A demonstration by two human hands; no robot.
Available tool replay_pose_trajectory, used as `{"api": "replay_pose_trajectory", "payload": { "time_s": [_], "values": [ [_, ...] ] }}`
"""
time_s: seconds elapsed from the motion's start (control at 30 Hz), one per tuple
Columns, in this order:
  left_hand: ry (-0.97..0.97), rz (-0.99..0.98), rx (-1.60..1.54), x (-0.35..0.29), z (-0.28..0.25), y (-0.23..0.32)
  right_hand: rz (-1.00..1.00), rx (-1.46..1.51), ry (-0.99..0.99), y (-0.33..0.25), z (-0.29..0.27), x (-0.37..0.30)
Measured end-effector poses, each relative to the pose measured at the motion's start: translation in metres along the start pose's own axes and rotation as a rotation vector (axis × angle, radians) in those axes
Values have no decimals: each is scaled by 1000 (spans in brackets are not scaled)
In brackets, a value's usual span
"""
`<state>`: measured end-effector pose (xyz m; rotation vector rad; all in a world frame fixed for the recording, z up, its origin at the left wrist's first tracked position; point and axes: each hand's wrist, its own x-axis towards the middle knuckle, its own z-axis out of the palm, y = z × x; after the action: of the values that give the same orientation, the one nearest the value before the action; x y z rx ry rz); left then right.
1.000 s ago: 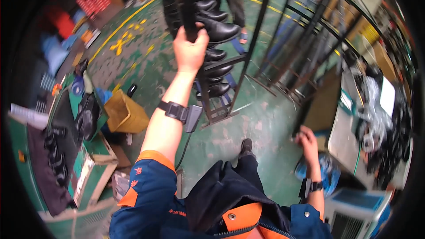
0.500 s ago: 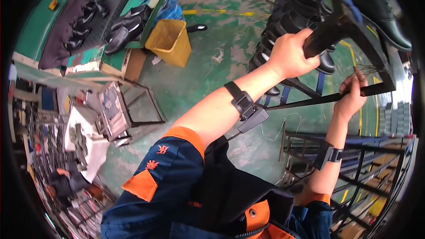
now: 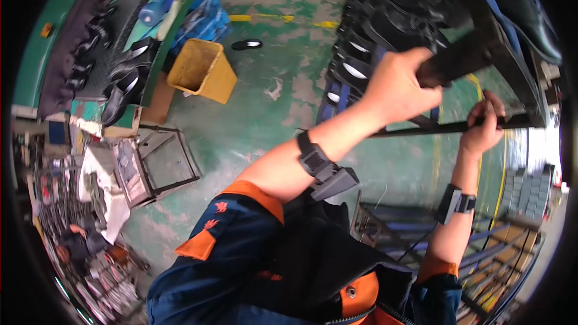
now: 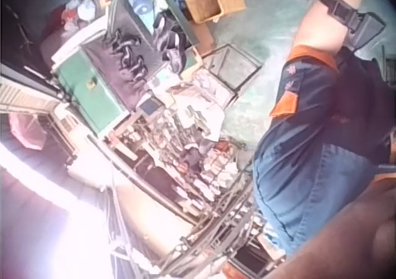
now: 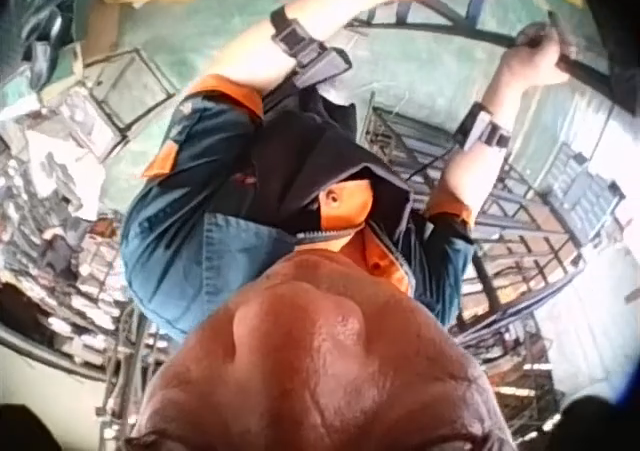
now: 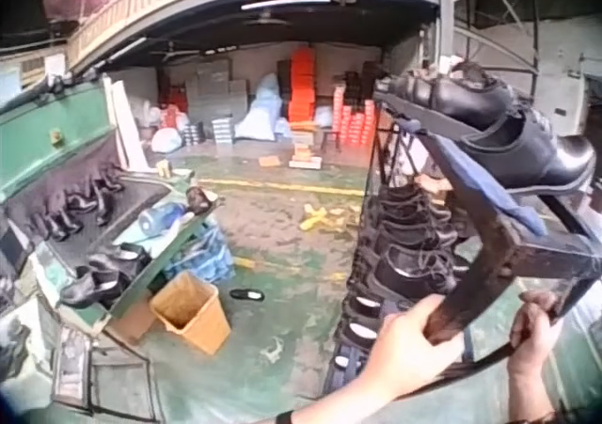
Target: Inspecting shoe components and soles and moving a large shoe rack in a factory setting.
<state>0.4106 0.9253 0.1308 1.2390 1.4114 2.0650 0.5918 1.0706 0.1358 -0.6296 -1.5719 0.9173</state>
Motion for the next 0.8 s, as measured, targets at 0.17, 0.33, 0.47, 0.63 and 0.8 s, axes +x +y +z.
{"api": "replay_pose_trajectory", "payload": {
  "time_s": [0.17,0.33,0.47,0.63,0.8],
  "values": [
    [130,33,69,58,39,-35,-1,-8,-40,60,-6,81],
    [220,15,88,111,53,-62,-25,50,-179,115,14,156],
    [375,20,93,151,60,-93,-8,119,-273,154,52,205],
    [314,6,96,208,67,-115,12,173,-291,168,83,266],
    [375,-98,90,258,53,-145,80,378,-355,213,142,314]
  ]
}}
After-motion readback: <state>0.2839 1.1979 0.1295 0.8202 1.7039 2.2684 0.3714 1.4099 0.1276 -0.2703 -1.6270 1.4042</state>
